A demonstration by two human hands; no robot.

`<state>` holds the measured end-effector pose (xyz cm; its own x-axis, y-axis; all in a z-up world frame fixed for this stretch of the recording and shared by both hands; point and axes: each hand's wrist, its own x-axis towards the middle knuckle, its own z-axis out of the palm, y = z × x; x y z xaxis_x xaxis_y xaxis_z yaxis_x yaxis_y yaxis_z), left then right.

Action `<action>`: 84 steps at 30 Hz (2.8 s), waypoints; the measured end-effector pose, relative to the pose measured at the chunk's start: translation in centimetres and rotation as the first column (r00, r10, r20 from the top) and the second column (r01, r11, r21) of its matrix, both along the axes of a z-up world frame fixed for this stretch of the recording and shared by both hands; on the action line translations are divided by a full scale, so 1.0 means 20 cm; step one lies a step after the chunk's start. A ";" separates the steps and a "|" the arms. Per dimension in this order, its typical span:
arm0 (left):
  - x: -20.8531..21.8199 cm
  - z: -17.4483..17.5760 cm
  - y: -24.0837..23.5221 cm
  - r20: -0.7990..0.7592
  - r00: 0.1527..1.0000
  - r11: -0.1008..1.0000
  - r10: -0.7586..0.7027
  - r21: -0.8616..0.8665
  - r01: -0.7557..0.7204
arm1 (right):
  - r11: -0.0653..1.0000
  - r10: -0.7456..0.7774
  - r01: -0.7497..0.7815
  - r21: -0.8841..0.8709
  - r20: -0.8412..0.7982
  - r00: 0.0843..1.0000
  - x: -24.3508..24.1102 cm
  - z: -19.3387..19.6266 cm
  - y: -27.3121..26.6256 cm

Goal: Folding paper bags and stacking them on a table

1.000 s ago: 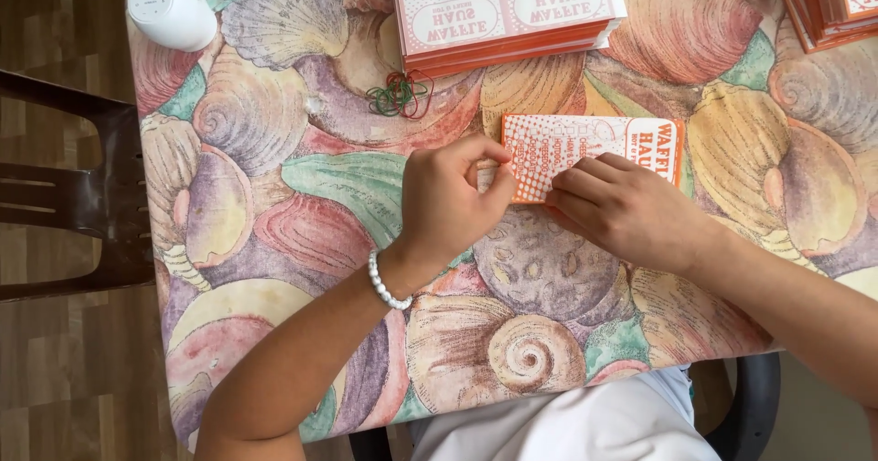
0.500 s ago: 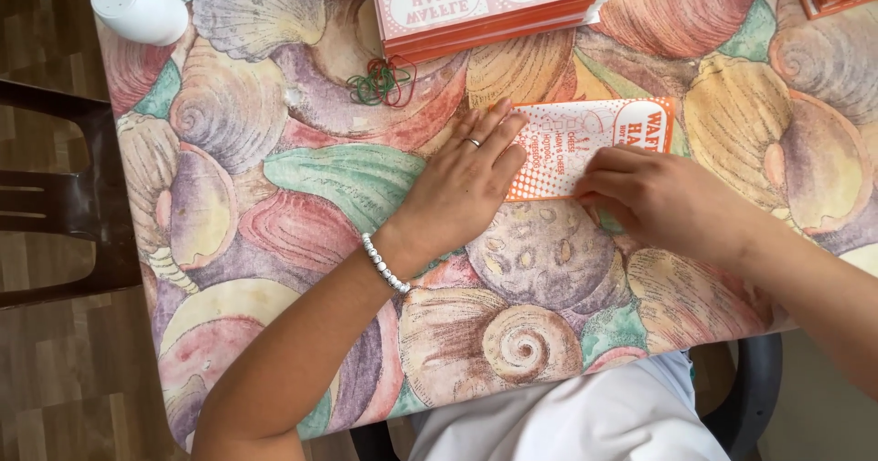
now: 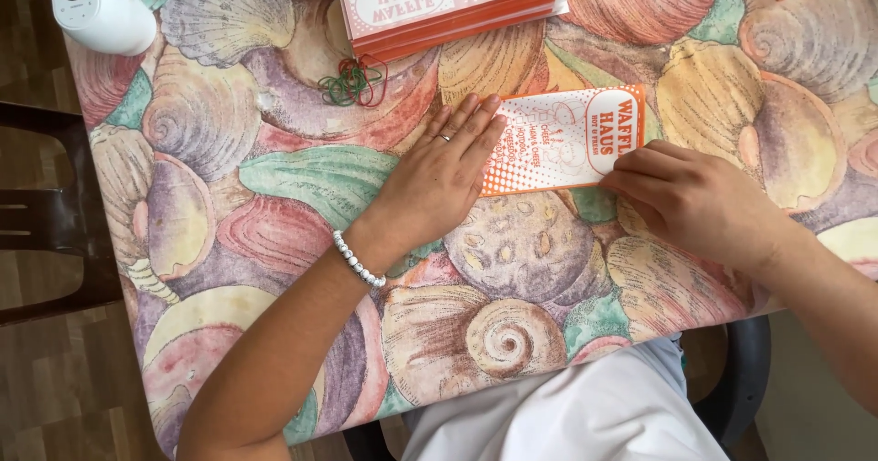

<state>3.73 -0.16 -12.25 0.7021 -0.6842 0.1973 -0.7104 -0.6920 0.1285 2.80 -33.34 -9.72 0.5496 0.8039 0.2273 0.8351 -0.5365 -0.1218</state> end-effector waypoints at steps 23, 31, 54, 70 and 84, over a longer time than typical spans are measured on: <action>0.00 0.06 0.03 -0.002 1.000 0.998 -0.014 0.064 0.014 | 0.976 -0.156 0.212 0.036 -0.562 0.812 0.19 0.11 -0.12; 0.00 0.06 0.03 -0.033 0.999 0.998 -0.021 0.051 0.022 | 0.975 -0.113 0.186 0.125 -0.441 0.890 0.15 0.09 -0.09; 0.01 0.09 0.03 -0.035 0.999 0.996 0.016 0.093 -0.013 | 0.998 0.057 -0.055 0.032 -0.063 0.996 0.02 0.03 0.17; 0.03 0.11 0.06 -0.168 0.985 0.991 0.032 0.130 -0.010 | 0.996 -0.016 0.007 0.089 0.096 0.995 -0.03 -0.02 0.11; 0.02 0.10 0.06 -0.021 0.999 0.995 -0.038 0.092 0.039 | 0.998 -0.055 0.051 0.042 0.098 0.994 -0.06 -0.04 0.03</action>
<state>4.09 0.98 -10.31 0.6781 -0.7254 0.1183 -0.7347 -0.6737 0.0795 1.69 -32.72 -10.57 0.5646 0.7637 0.3131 0.8145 -0.5768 -0.0620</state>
